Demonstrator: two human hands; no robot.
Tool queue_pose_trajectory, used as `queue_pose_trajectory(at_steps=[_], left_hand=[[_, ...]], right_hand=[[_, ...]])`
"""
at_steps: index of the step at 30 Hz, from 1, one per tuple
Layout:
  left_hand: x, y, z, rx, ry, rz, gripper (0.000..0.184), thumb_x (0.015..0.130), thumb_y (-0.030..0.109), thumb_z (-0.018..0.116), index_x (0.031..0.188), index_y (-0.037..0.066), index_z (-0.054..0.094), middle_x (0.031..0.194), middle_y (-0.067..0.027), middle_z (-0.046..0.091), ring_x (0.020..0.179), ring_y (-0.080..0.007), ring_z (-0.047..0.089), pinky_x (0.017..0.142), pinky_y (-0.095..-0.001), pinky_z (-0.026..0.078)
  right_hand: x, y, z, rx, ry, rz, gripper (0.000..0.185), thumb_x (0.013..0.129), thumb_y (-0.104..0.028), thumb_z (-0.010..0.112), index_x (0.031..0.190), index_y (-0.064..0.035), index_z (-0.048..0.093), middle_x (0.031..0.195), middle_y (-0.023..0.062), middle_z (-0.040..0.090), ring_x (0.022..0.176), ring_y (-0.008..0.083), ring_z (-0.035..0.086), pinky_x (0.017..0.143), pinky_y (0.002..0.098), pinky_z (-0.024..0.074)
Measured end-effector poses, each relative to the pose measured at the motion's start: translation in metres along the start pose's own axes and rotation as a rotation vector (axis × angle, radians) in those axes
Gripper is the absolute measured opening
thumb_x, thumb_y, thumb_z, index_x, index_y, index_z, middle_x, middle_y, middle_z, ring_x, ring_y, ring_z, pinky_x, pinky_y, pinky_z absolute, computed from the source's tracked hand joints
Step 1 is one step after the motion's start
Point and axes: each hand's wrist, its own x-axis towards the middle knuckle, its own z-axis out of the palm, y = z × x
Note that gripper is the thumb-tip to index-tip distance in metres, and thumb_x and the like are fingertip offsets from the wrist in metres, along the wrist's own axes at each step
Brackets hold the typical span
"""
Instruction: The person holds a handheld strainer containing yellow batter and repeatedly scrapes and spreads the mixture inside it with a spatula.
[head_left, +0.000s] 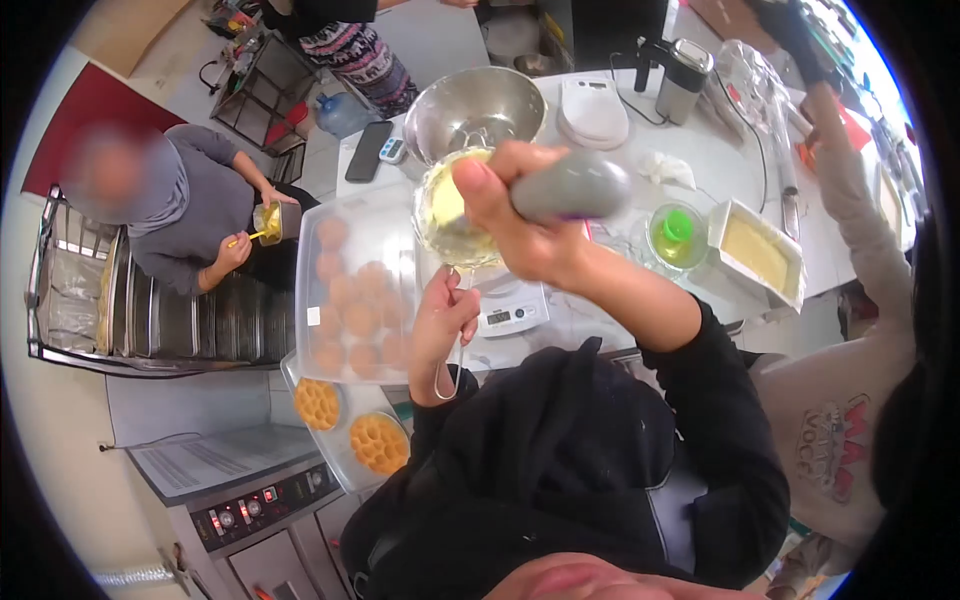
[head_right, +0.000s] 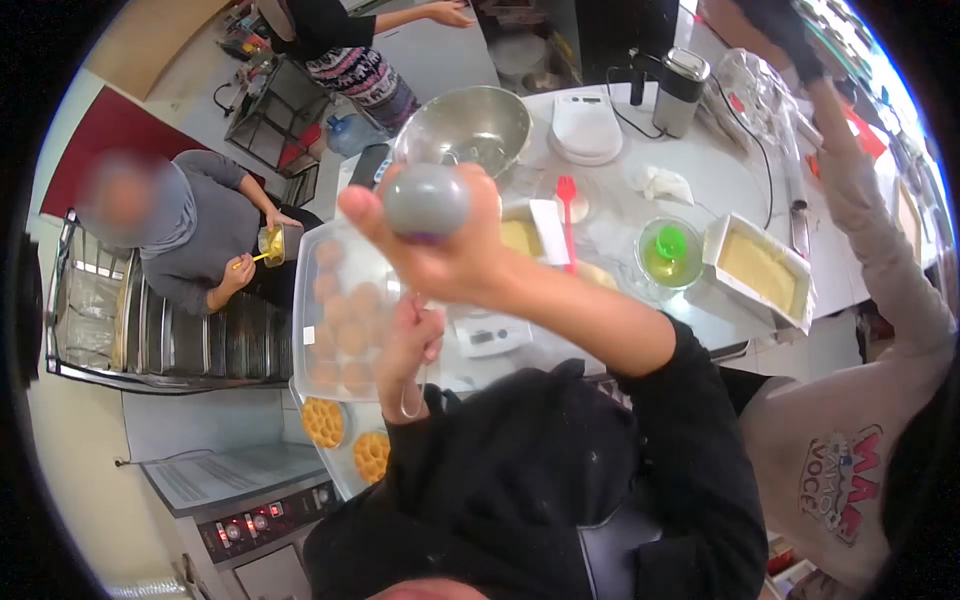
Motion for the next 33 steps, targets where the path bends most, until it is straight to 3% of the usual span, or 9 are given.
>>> queue_pose_trajectory(at_steps=[2, 7, 9, 10, 15, 22, 25, 28, 33], left_hand=[[-0.004, 0.007, 0.003, -0.02, -0.001, -0.004, 0.021, 0.077, 0.003, 0.049, 0.083, 0.005, 0.029, 0.05, 0.0003, 0.036, 0.035, -0.007, 0.037, 0.03, -0.0189, 0.028], [-0.011, 0.006, 0.005, 0.018, 0.085, -0.007, 0.023, 0.077, 0.005, 0.05, 0.09, 0.003, 0.031, 0.05, 0.0011, 0.036, 0.035, -0.0064, 0.036, 0.03, -0.0187, 0.026], [-0.013, 0.009, 0.004, 0.032, 0.074, 0.0, 0.024, 0.077, 0.005, 0.051, 0.09, 0.003, 0.031, 0.05, 0.0015, 0.036, 0.034, -0.0061, 0.035, 0.03, -0.0182, 0.025], [-0.014, 0.008, 0.002, 0.018, 0.075, -0.008, 0.024, 0.077, 0.005, 0.051, 0.089, 0.005, 0.031, 0.051, 0.0016, 0.036, 0.034, -0.0058, 0.035, 0.03, -0.0178, 0.025], [-0.015, 0.01, 0.001, -0.048, 0.086, 0.011, 0.024, 0.076, 0.005, 0.052, 0.088, 0.007, 0.031, 0.051, 0.0015, 0.036, 0.034, -0.0047, 0.034, 0.03, -0.0163, 0.023], [-0.025, 0.019, 0.006, 0.033, 0.065, 0.045, 0.022, 0.077, 0.006, 0.052, 0.09, 0.006, 0.034, 0.052, 0.0014, 0.036, 0.034, -0.0053, 0.033, 0.031, -0.0165, 0.024], [-0.025, 0.012, 0.01, 0.04, 0.084, 0.038, 0.022, 0.077, 0.006, 0.052, 0.091, 0.005, 0.036, 0.053, 0.0014, 0.038, 0.034, -0.0057, 0.033, 0.031, -0.0171, 0.025], [-0.021, 0.005, 0.013, -0.06, 0.119, 0.065, 0.023, 0.076, 0.003, 0.048, 0.094, 0.004, 0.035, 0.056, 0.0017, 0.034, 0.036, -0.003, 0.028, 0.03, -0.0131, 0.023], [-0.03, 0.008, 0.006, 0.007, 0.055, 0.018, 0.017, 0.076, 0.006, 0.051, 0.087, 0.007, 0.038, 0.054, 0.0006, 0.036, 0.036, -0.0054, 0.032, 0.031, -0.0158, 0.026]], right_hand=[[0.007, 0.022, -0.009, -0.088, -0.014, -0.01, 0.031, 0.084, -0.013, 0.051, 0.058, -0.005, 0.036, 0.045, -0.0006, 0.038, 0.039, 0.0052, 0.034, 0.036, 0.0218, 0.0273], [0.02, -0.026, -0.017, 0.189, 0.026, -0.026, 0.03, 0.083, -0.013, 0.053, 0.057, -0.0051, 0.04, 0.044, -0.0022, 0.038, 0.038, 0.0052, 0.033, 0.034, 0.021, 0.0241], [0.017, -0.034, -0.014, 0.09, -0.117, 0.056, 0.021, 0.075, -0.018, 0.063, 0.064, -0.0044, 0.052, 0.048, 0.0006, 0.043, 0.044, 0.007, 0.036, 0.041, 0.024, 0.0332], [0.02, -0.017, -0.008, 0.025, -0.108, -0.185, 0.021, 0.075, -0.018, 0.062, 0.063, -0.0034, 0.053, 0.047, 0.0011, 0.043, 0.043, 0.0069, 0.037, 0.041, 0.0244, 0.0331], [0.03, -0.02, -0.017, 0.042, 0.007, -0.199, 0.022, 0.073, -0.016, 0.062, 0.059, -0.0009, 0.052, 0.045, 0.0048, 0.047, 0.04, 0.0101, 0.04, 0.041, 0.025, 0.0351], [0.014, -0.02, -0.006, 0.057, -0.024, -0.31, 0.027, 0.074, -0.017, 0.066, 0.057, -0.0043, 0.049, 0.046, -0.0005, 0.039, 0.042, 0.0092, 0.033, 0.038, 0.0233, 0.0283], [0.018, -0.03, -0.017, 0.014, -0.025, -0.19, 0.015, 0.074, -0.012, 0.064, 0.063, -0.0035, 0.057, 0.053, 0.0013, 0.055, 0.046, 0.0068, 0.049, 0.041, 0.023, 0.0381], [0.0, -0.042, -0.007, 0.201, -0.14, -0.417, 0.008, 0.066, -0.007, 0.063, 0.073, -0.0024, 0.062, 0.061, 0.0088, 0.059, 0.049, 0.0158, 0.056, 0.046, 0.0229, 0.0423], [0.001, -0.02, -0.008, 0.117, -0.069, -0.218, 0.008, 0.068, -0.01, 0.064, 0.066, -0.0031, 0.059, 0.05, 0.0075, 0.053, 0.04, 0.0174, 0.049, 0.04, 0.0247, 0.0375]])
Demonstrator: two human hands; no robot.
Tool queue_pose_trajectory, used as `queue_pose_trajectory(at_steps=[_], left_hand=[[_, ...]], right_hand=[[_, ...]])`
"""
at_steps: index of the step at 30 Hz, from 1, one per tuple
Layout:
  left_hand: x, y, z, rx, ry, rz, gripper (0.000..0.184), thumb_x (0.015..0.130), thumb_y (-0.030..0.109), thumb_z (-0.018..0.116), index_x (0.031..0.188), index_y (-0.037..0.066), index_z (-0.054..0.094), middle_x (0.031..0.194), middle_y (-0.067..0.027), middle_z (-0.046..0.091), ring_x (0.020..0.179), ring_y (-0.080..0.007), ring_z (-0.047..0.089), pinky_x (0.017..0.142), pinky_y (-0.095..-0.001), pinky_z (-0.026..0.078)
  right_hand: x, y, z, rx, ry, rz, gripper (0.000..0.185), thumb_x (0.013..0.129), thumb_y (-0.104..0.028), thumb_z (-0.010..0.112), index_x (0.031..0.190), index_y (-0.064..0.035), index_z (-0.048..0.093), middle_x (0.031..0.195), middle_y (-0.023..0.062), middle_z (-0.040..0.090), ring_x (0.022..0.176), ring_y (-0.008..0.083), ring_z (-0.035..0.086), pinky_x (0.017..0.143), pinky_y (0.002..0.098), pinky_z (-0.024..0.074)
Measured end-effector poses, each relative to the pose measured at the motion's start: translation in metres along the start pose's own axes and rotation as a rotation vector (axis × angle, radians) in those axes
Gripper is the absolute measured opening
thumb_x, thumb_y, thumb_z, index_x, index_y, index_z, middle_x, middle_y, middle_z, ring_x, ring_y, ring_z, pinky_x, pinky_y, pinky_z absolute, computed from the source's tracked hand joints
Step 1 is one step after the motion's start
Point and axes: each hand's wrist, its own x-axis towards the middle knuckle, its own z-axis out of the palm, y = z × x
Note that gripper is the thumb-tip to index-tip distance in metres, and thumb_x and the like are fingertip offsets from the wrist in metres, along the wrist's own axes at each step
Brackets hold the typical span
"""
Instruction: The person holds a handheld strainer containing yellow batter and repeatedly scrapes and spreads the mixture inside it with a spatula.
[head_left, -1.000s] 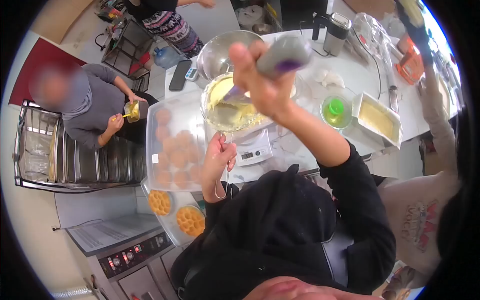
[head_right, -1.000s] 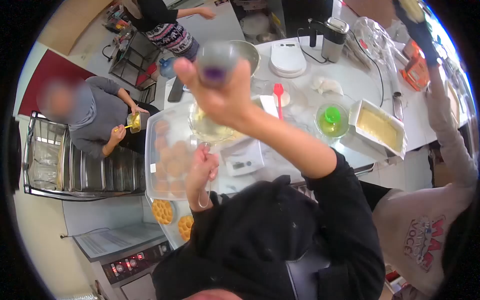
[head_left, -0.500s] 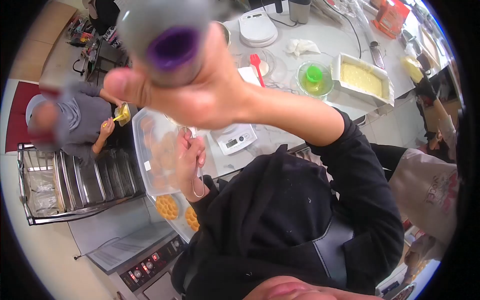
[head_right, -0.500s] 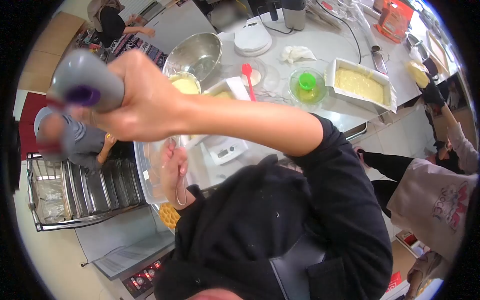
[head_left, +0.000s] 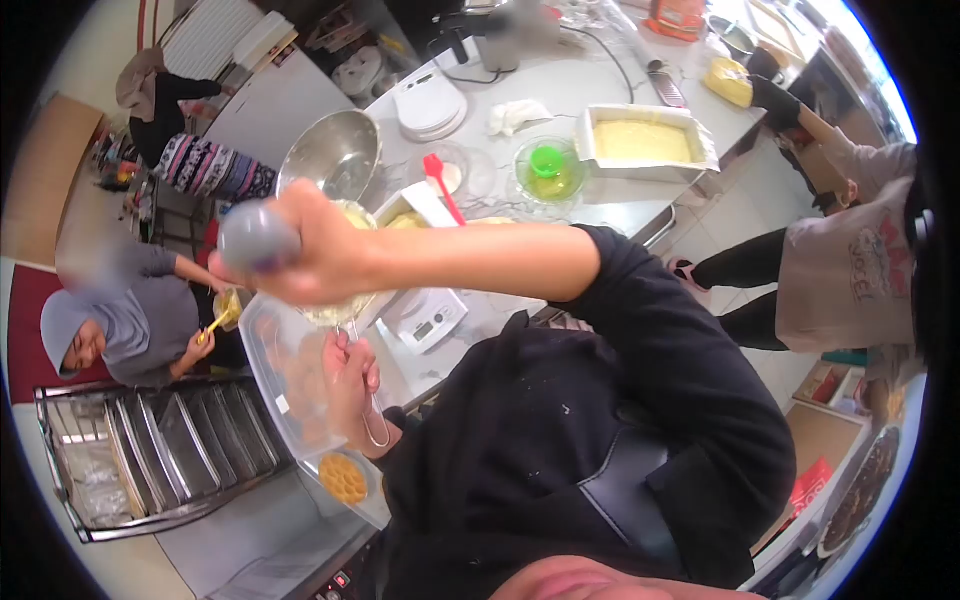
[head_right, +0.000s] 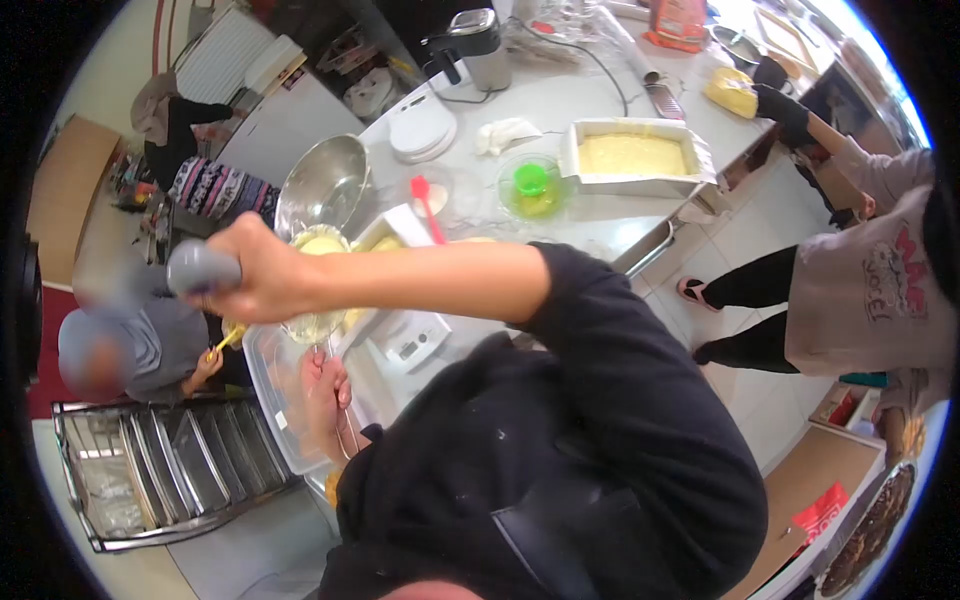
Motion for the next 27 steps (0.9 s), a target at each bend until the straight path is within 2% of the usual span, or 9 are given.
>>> queue_pose_trajectory(at_steps=[2, 5, 7, 10, 12, 14, 15, 20, 27], left_hand=[[0.0, -0.005, -0.002, -0.014, -0.033, 0.021, 0.017, 0.077, 0.006, 0.051, 0.086, 0.008, 0.037, 0.054, 0.0005, 0.036, 0.036, -0.0053, 0.033, 0.03, -0.0159, 0.026], [0.001, -0.002, 0.004, -0.012, -0.026, 0.037, 0.019, 0.077, 0.005, 0.049, 0.082, 0.011, 0.031, 0.055, 0.0013, 0.033, 0.035, -0.0026, 0.029, 0.029, -0.0138, 0.023], [0.003, -0.005, 0.004, 0.013, 0.003, 0.073, 0.019, 0.077, 0.006, 0.049, 0.083, 0.01, 0.032, 0.055, 0.0014, 0.034, 0.035, -0.0029, 0.029, 0.029, -0.0142, 0.023], [0.002, -0.007, -0.002, 0.102, -0.036, -0.021, 0.023, 0.079, 0.01, 0.05, 0.096, 0.005, 0.035, 0.054, 0.0019, 0.037, 0.037, -0.0051, 0.034, 0.032, -0.0177, 0.028], [0.007, -0.02, -0.004, 0.105, -0.032, -0.027, 0.024, 0.08, 0.009, 0.05, 0.098, 0.003, 0.035, 0.055, 0.0019, 0.037, 0.038, -0.0048, 0.035, 0.033, -0.0184, 0.028], [0.005, -0.016, 0.005, 0.077, -0.048, -0.012, 0.026, 0.079, 0.007, 0.05, 0.099, 0.002, 0.035, 0.055, 0.0017, 0.037, 0.037, -0.0051, 0.034, 0.033, -0.018, 0.028], [0.007, -0.013, 0.003, 0.082, -0.059, 0.002, 0.026, 0.079, 0.007, 0.05, 0.099, 0.001, 0.034, 0.054, 0.0015, 0.037, 0.036, -0.0053, 0.035, 0.032, -0.0181, 0.028], [0.009, -0.008, 0.001, 0.032, -0.098, 0.003, 0.029, 0.079, 0.004, 0.049, 0.1, -0.004, 0.03, 0.051, 0.0002, 0.037, 0.036, -0.0064, 0.037, 0.032, -0.0183, 0.029], [0.009, -0.011, -0.003, 0.016, -0.104, 0.001, 0.023, 0.08, 0.005, 0.048, 0.095, -0.001, 0.031, 0.051, -0.0013, 0.039, 0.034, -0.0071, 0.038, 0.031, -0.0189, 0.029]], right_hand=[[0.003, 0.0, -0.005, -0.008, 0.061, 0.051, 0.016, 0.07, -0.012, 0.064, 0.06, -0.0034, 0.056, 0.048, 0.0074, 0.051, 0.038, 0.0153, 0.046, 0.039, 0.0252, 0.0353], [-0.002, -0.025, 0.006, 0.023, -0.012, -0.126, 0.012, 0.071, -0.012, 0.064, 0.064, -0.0042, 0.058, 0.049, 0.0075, 0.052, 0.04, 0.0146, 0.049, 0.04, 0.024, 0.0366], [-0.011, -0.024, 0.011, 0.021, -0.047, -0.086, 0.004, 0.067, -0.008, 0.064, 0.07, -0.0061, 0.062, 0.056, 0.0078, 0.056, 0.048, 0.0152, 0.056, 0.047, 0.0227, 0.0416], [-0.016, 0.006, 0.004, -0.13, -0.111, -0.088, 0.01, 0.065, -0.003, 0.061, 0.074, -0.0075, 0.063, 0.065, 0.0056, 0.061, 0.056, 0.0159, 0.06, 0.054, 0.0231, 0.0452], [-0.007, 0.008, -0.007, -0.234, 0.046, -0.012, 0.005, 0.073, -0.008, 0.06, 0.069, -0.0048, 0.061, 0.061, 0.0053, 0.061, 0.052, 0.0096, 0.056, 0.048, 0.0221, 0.0439], [0.0, -0.006, -0.01, -0.212, 0.02, 0.018, 0.034, 0.079, -0.017, 0.059, 0.051, -0.0043, 0.046, 0.047, -0.0006, 0.048, 0.04, 0.005, 0.04, 0.037, 0.0207, 0.0304], [0.0, -0.015, -0.003, -0.072, 0.066, 0.185, 0.031, 0.077, -0.024, 0.062, 0.058, -0.0033, 0.049, 0.044, 0.0005, 0.038, 0.043, 0.0076, 0.031, 0.038, 0.0248, 0.0285], [-0.015, -0.008, 0.007, -0.139, -0.019, 0.163, 0.03, 0.077, -0.022, 0.062, 0.056, -0.0047, 0.049, 0.045, -0.0008, 0.037, 0.043, 0.0067, 0.032, 0.039, 0.0228, 0.0277], [-0.006, -0.007, 0.015, -0.012, 0.225, 0.066, 0.028, 0.085, -0.013, 0.05, 0.06, -0.006, 0.04, 0.046, -0.0014, 0.04, 0.039, 0.005, 0.036, 0.036, 0.0202, 0.026]])
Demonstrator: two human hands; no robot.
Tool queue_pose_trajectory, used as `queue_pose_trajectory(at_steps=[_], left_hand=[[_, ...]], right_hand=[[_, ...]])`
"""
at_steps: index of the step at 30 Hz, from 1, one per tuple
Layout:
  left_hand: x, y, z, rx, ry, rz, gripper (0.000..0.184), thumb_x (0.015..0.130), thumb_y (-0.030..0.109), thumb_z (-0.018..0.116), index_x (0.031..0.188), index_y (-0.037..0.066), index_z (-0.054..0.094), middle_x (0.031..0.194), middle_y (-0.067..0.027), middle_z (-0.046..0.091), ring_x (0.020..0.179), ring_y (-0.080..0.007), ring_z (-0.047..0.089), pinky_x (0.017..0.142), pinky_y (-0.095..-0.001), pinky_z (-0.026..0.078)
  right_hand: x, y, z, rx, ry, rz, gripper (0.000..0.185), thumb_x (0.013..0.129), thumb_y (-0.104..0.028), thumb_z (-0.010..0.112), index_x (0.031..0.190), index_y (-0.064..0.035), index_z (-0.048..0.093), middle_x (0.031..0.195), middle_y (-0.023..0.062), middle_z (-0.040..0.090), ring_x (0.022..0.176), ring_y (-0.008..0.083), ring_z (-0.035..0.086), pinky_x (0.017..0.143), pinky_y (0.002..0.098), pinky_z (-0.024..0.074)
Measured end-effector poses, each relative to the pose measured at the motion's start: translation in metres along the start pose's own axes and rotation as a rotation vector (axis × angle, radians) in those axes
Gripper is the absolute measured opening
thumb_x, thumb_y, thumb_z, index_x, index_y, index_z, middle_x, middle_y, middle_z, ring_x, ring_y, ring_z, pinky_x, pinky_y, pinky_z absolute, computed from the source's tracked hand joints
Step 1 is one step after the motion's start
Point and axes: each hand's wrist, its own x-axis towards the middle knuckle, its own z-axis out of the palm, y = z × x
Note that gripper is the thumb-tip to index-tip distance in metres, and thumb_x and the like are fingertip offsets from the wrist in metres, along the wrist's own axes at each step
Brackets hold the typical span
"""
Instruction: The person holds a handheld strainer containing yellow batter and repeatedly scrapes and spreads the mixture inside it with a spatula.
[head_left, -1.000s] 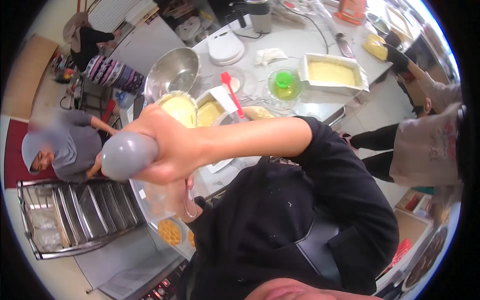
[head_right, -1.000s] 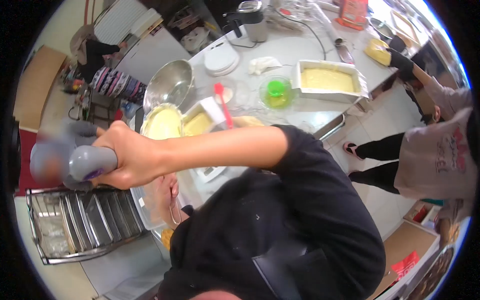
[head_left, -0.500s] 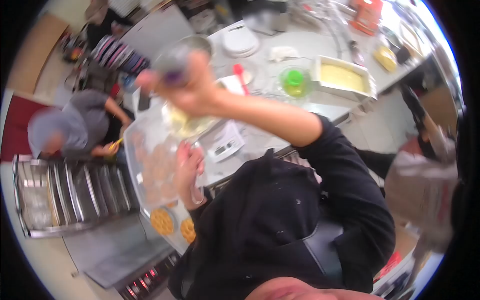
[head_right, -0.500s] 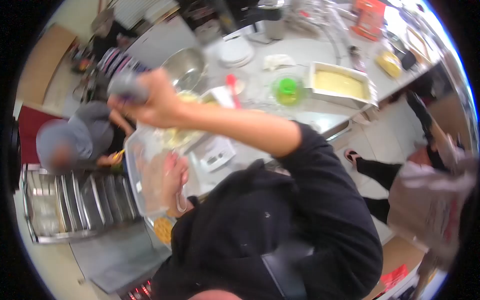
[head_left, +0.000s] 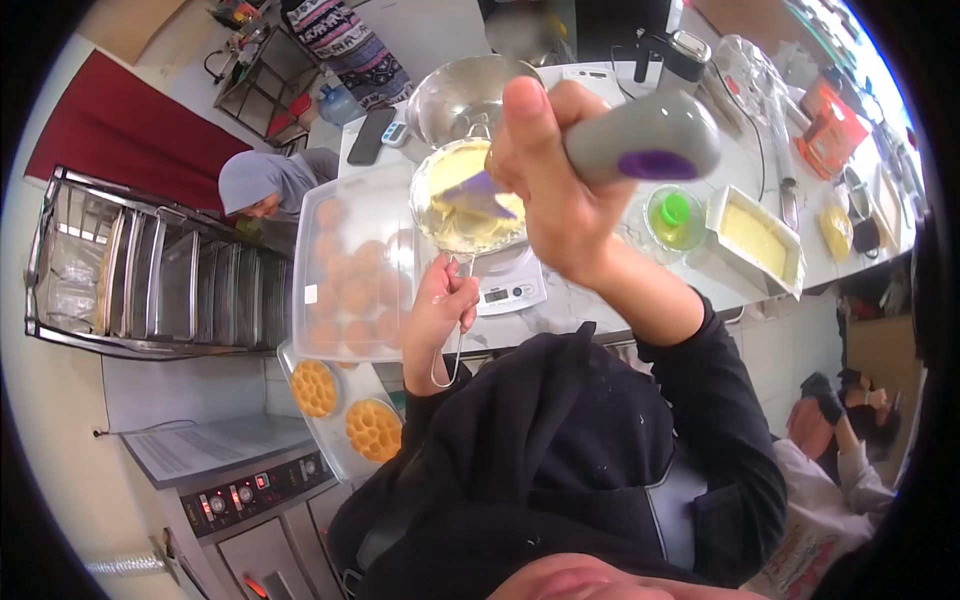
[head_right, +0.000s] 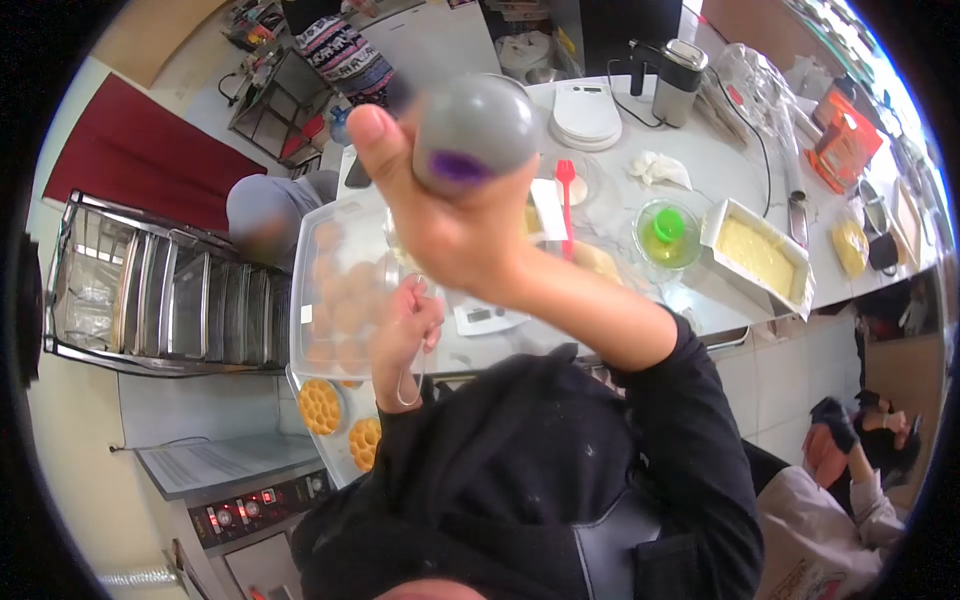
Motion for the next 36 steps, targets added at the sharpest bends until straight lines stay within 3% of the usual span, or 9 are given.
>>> queue_pose_trajectory(at_steps=[4, 7, 9, 12, 15, 18, 24, 28, 36], left_hand=[[-0.002, -0.002, 0.003, 0.038, 0.058, 0.03, 0.019, 0.08, 0.004, 0.048, 0.089, 0.003, 0.031, 0.052, -0.0012, 0.04, 0.036, -0.0068, 0.04, 0.031, -0.0191, 0.031], [-0.005, -0.001, 0.006, 0.015, 0.046, 0.016, 0.02, 0.078, 0.005, 0.049, 0.087, 0.003, 0.032, 0.052, -0.0012, 0.041, 0.037, -0.0071, 0.042, 0.031, -0.0204, 0.032], [0.0, -0.003, 0.003, -0.005, 0.031, 0.058, 0.02, 0.076, 0.004, 0.049, 0.087, 0.003, 0.033, 0.053, -0.0014, 0.042, 0.037, -0.0075, 0.043, 0.031, -0.0213, 0.032], [0.0, -0.001, 0.004, -0.051, -0.005, 0.113, 0.021, 0.073, 0.001, 0.048, 0.087, 0.0, 0.033, 0.052, -0.0027, 0.043, 0.035, -0.0086, 0.043, 0.031, -0.0229, 0.032], [-0.002, -0.005, 0.0, -0.056, -0.007, 0.088, 0.038, 0.076, 0.005, 0.047, 0.111, -0.002, 0.034, 0.053, -0.0032, 0.046, 0.038, -0.0083, 0.044, 0.034, -0.0214, 0.034], [-0.003, -0.002, 0.001, -0.101, 0.004, 0.12, 0.02, 0.071, 0.0, 0.049, 0.078, 0.0, 0.03, 0.051, -0.0048, 0.043, 0.035, -0.0103, 0.044, 0.031, -0.0242, 0.033], [0.0, 0.0, 0.004, -0.079, 0.035, 0.137, 0.021, 0.072, 0.0, 0.049, 0.075, 0.001, 0.029, 0.05, -0.0048, 0.042, 0.035, -0.0104, 0.044, 0.031, -0.0237, 0.032], [0.001, 0.0, 0.002, -0.001, 0.013, 0.073, 0.04, 0.074, 0.003, 0.047, 0.11, -0.004, 0.031, 0.054, -0.0033, 0.045, 0.037, -0.009, 0.043, 0.033, -0.0214, 0.032], [0.008, 0.009, 0.012, -0.008, 0.011, 0.046, 0.032, 0.076, 0.002, 0.046, 0.105, -0.004, 0.033, 0.052, -0.001, 0.042, 0.035, -0.0068, 0.04, 0.033, -0.0207, 0.032]], right_hand=[[-0.016, 0.029, 0.002, -0.22, -0.004, -0.029, 0.023, 0.084, -0.011, 0.051, 0.064, -0.0054, 0.041, 0.047, -0.0003, 0.041, 0.038, 0.0063, 0.036, 0.036, 0.0211, 0.0285], [-0.006, 0.038, -0.016, 0.209, 0.192, 0.215, 0.009, 0.082, -0.005, 0.045, 0.074, -0.0033, 0.046, 0.052, 0.0025, 0.046, 0.046, 0.0067, 0.041, 0.043, 0.0214, 0.0338], [-0.006, 0.024, -0.024, -0.035, -0.039, 0.029, 0.025, 0.087, -0.029, 0.034, 0.081, -0.0052, 0.038, 0.056, 0.0006, 0.038, 0.048, 0.0099, 0.034, 0.043, 0.0211, 0.0251], [-0.01, -0.004, -0.01, 0.242, -0.037, 0.118, 0.03, 0.09, -0.02, 0.034, 0.062, -0.0102, 0.029, 0.045, -0.002, 0.025, 0.037, 0.0068, 0.024, 0.038, 0.0214, 0.0203], [-0.008, 0.011, -0.01, 0.076, -0.018, 0.115, 0.035, 0.09, -0.021, 0.035, 0.058, -0.0111, 0.026, 0.044, -0.0018, 0.024, 0.037, 0.0067, 0.023, 0.038, 0.0217, 0.0211], [0.004, 0.016, -0.015, -0.007, 0.029, 0.143, 0.038, 0.091, -0.023, 0.033, 0.055, -0.0123, 0.024, 0.045, -0.002, 0.022, 0.039, 0.0067, 0.022, 0.04, 0.0218, 0.0209], [-0.003, -0.002, -0.025, 0.142, -0.076, 0.183, 0.039, 0.09, -0.026, 0.031, 0.054, -0.0144, 0.022, 0.046, -0.003, 0.02, 0.04, 0.0065, 0.021, 0.042, 0.021, 0.0198], [0.007, 0.018, -0.029, 0.076, 0.107, 0.281, 0.036, 0.09, -0.023, 0.035, 0.058, -0.011, 0.026, 0.048, -0.0029, 0.02, 0.043, 0.0071, 0.021, 0.045, 0.0224, 0.0218], [0.0, -0.005, -0.017, 0.225, -0.171, 0.146, 0.034, 0.091, -0.018, 0.033, 0.059, -0.0084, 0.028, 0.045, -0.0017, 0.025, 0.039, 0.0085, 0.022, 0.038, 0.0252, 0.0213]])
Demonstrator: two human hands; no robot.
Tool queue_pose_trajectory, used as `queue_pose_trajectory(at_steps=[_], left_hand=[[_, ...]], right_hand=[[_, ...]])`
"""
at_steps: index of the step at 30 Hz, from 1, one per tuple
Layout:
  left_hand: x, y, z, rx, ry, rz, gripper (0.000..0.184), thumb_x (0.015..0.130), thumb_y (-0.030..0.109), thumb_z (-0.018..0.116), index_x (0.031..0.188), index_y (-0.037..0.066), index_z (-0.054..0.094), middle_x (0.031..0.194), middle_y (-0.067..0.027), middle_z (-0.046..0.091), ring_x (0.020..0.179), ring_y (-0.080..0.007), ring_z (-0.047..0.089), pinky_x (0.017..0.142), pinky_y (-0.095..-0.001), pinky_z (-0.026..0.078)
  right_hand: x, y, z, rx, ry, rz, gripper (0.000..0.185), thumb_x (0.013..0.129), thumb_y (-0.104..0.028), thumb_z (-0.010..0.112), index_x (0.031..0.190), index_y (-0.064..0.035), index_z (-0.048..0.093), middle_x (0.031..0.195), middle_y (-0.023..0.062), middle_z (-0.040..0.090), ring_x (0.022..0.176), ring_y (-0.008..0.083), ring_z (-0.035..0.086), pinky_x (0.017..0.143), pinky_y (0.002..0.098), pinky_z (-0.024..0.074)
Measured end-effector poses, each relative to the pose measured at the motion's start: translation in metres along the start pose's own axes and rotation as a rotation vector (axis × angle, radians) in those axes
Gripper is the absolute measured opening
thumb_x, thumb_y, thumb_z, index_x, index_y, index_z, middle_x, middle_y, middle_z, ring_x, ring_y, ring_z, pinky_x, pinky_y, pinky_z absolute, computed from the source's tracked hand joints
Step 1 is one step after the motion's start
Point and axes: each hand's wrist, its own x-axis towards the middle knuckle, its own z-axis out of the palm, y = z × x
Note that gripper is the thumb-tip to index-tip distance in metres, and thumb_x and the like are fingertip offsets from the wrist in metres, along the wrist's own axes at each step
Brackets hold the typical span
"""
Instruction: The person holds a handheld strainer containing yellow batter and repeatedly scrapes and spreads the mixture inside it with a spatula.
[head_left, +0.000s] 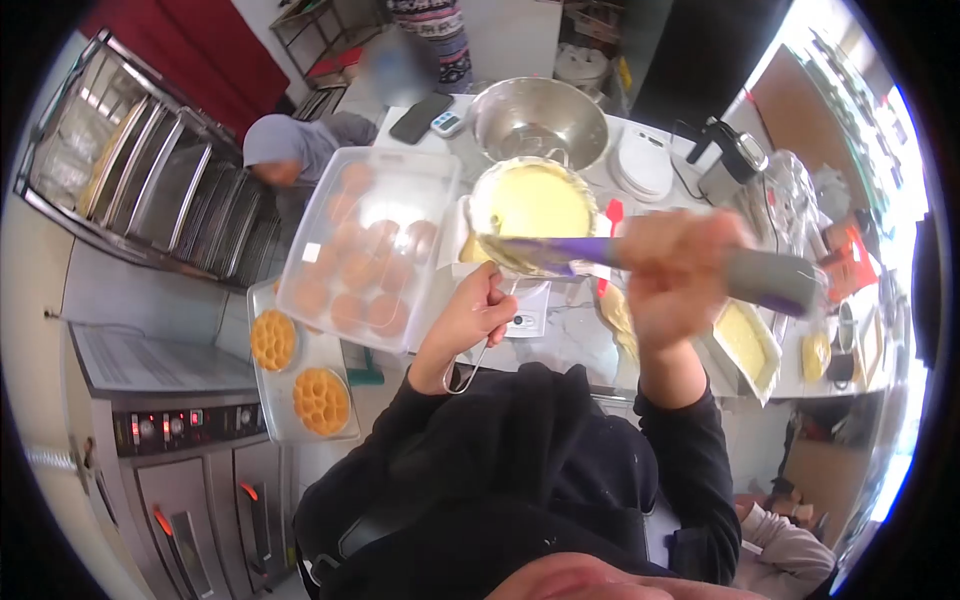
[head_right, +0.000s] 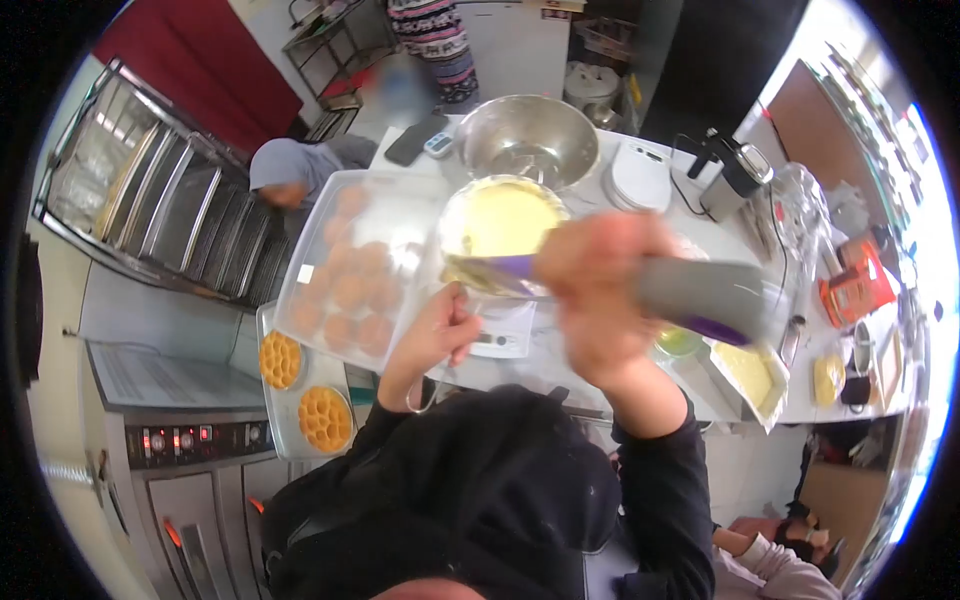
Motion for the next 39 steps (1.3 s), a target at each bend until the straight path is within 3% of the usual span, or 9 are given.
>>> queue_pose_trajectory(at_steps=[2, 9, 14, 16, 21, 26, 31, 35, 39], left_hand=[[-0.002, -0.004, -0.003, -0.007, -0.003, -0.005, 0.027, 0.077, 0.003, 0.047, 0.099, -0.004, 0.033, 0.052, -0.0016, 0.042, 0.036, -0.0064, 0.04, 0.032, -0.0201, 0.031], [0.001, -0.009, -0.002, 0.016, 0.03, 0.007, 0.023, 0.077, 0.004, 0.048, 0.091, -0.002, 0.032, 0.052, -0.0022, 0.042, 0.036, -0.0066, 0.041, 0.032, -0.0196, 0.031], [-0.004, -0.005, 0.004, 0.004, 0.023, -0.021, 0.02, 0.077, 0.003, 0.049, 0.085, 0.002, 0.031, 0.052, -0.0021, 0.041, 0.036, -0.0069, 0.041, 0.031, -0.0199, 0.031], [-0.002, -0.006, 0.001, -0.003, 0.001, -0.015, 0.02, 0.077, 0.003, 0.049, 0.085, 0.002, 0.031, 0.052, -0.002, 0.041, 0.035, -0.0069, 0.04, 0.031, -0.0201, 0.031], [-0.001, -0.011, -0.005, 0.037, 0.044, -0.028, 0.022, 0.078, 0.003, 0.048, 0.091, -0.003, 0.031, 0.049, -0.0015, 0.039, 0.034, -0.0068, 0.039, 0.031, -0.0199, 0.031], [-0.002, -0.009, -0.008, 0.01, 0.02, -0.004, 0.03, 0.078, 0.003, 0.047, 0.098, -0.009, 0.027, 0.047, -0.0013, 0.039, 0.033, -0.0072, 0.038, 0.031, -0.0197, 0.031], [-0.007, -0.007, -0.005, -0.032, 0.034, -0.003, 0.033, 0.079, 0.003, 0.047, 0.101, -0.009, 0.026, 0.047, -0.0013, 0.04, 0.033, -0.0072, 0.038, 0.032, -0.0191, 0.031], [-0.005, -0.008, -0.006, -0.029, 0.018, -0.021, 0.033, 0.079, 0.003, 0.047, 0.1, -0.008, 0.025, 0.047, -0.0012, 0.04, 0.033, -0.007, 0.038, 0.031, -0.019, 0.031], [-0.004, -0.017, -0.01, -0.04, 0.008, -0.025, 0.032, 0.079, 0.003, 0.047, 0.1, -0.008, 0.025, 0.048, -0.0012, 0.039, 0.034, -0.0066, 0.039, 0.031, -0.0189, 0.03]], right_hand=[[-0.011, 0.022, -0.01, -0.217, 0.079, 0.019, 0.032, 0.091, -0.018, 0.033, 0.061, -0.0077, 0.029, 0.045, -0.0014, 0.026, 0.038, 0.0093, 0.022, 0.038, 0.0253, 0.022], [-0.005, 0.012, -0.001, -0.104, 0.187, -0.033, 0.028, 0.09, -0.012, 0.035, 0.063, -0.0073, 0.031, 0.046, -0.0008, 0.027, 0.038, 0.0081, 0.023, 0.039, 0.0241, 0.0239], [0.003, 0.039, -0.004, -0.264, 0.497, -0.083, 0.026, 0.09, -0.013, 0.037, 0.065, -0.007, 0.032, 0.047, -0.0006, 0.029, 0.039, 0.0072, 0.027, 0.039, 0.0236, 0.0256], [0.005, 0.029, -0.016, -0.147, 0.364, -0.101, 0.025, 0.089, -0.011, 0.039, 0.065, -0.0063, 0.032, 0.046, -0.0002, 0.03, 0.038, 0.0078, 0.027, 0.039, 0.0248, 0.0266], [-0.017, 0.004, -0.028, -0.284, -0.136, -0.099, 0.026, 0.089, -0.01, 0.037, 0.063, -0.006, 0.032, 0.045, 0.0012, 0.031, 0.036, 0.0102, 0.025, 0.038, 0.0267, 0.0262], [-0.005, 0.009, -0.039, -0.268, -0.09, -0.072, 0.027, 0.089, -0.009, 0.034, 0.062, -0.0069, 0.029, 0.044, 0.0019, 0.03, 0.036, 0.0115, 0.025, 0.036, 0.0272, 0.0243], [0.014, 0.013, -0.035, -0.166, 0.189, -0.163, 0.031, 0.089, -0.009, 0.035, 0.059, -0.0058, 0.031, 0.043, 0.0011, 0.027, 0.035, 0.0101, 0.025, 0.037, 0.0256, 0.0226], [-0.004, 0.03, -0.042, -0.163, 0.075, 0.026, 0.032, 0.089, -0.011, 0.035, 0.058, -0.0062, 0.032, 0.042, 0.001, 0.026, 0.035, 0.0106, 0.025, 0.038, 0.0269, 0.0231], [0.016, 0.003, -0.04, 0.034, 0.149, -0.08, 0.034, 0.09, -0.015, 0.034, 0.057, -0.0076, 0.029, 0.042, 0.0, 0.025, 0.036, 0.0111, 0.024, 0.038, 0.027, 0.0209]])
